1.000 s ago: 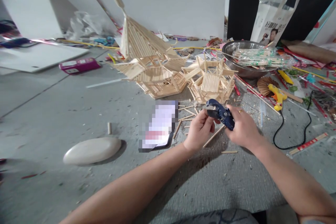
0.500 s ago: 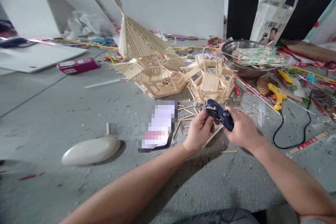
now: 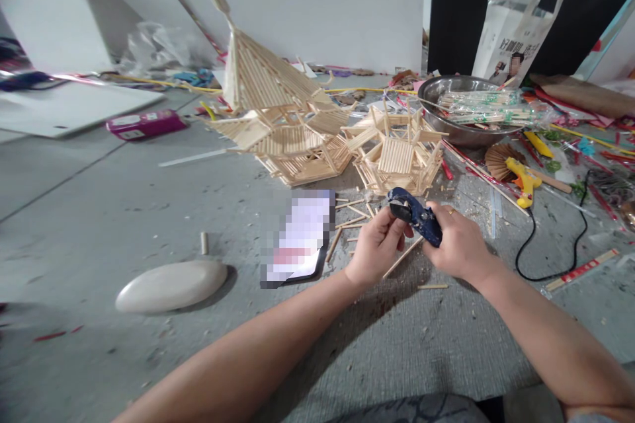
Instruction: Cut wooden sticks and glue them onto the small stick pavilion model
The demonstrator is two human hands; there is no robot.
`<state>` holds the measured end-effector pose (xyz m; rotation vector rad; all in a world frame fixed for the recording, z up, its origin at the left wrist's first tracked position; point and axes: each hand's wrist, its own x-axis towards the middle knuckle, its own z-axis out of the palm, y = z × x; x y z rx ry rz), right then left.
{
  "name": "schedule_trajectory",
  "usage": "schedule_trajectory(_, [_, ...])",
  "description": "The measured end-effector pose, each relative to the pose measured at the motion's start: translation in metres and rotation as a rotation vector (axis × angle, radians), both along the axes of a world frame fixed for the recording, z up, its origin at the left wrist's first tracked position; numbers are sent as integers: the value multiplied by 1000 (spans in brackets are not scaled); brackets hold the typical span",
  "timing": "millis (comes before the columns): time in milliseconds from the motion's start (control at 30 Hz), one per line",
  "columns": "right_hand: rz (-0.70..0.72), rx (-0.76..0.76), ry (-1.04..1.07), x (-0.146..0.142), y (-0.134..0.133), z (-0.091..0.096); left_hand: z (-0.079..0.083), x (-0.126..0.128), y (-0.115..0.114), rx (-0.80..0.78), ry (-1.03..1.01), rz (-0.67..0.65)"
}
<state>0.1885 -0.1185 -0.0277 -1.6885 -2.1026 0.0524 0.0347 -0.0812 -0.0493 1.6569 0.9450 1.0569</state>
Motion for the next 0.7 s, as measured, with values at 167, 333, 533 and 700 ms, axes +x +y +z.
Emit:
schedule_trajectory(167, [-7, -10, -18, 1, 0, -1, 1, -1, 1, 18, 26, -5])
schedule_trajectory(333, [-18, 0, 2, 1, 0, -2, 5, -2, 1, 30, 60, -8])
schedule_trajectory(533, [-41, -4, 16, 2, 0, -3, 8, -3, 1, 45, 81, -9])
schedule_trajectory(700, [-41, -21, 28, 3, 0, -3, 8, -3, 1, 58, 83, -15])
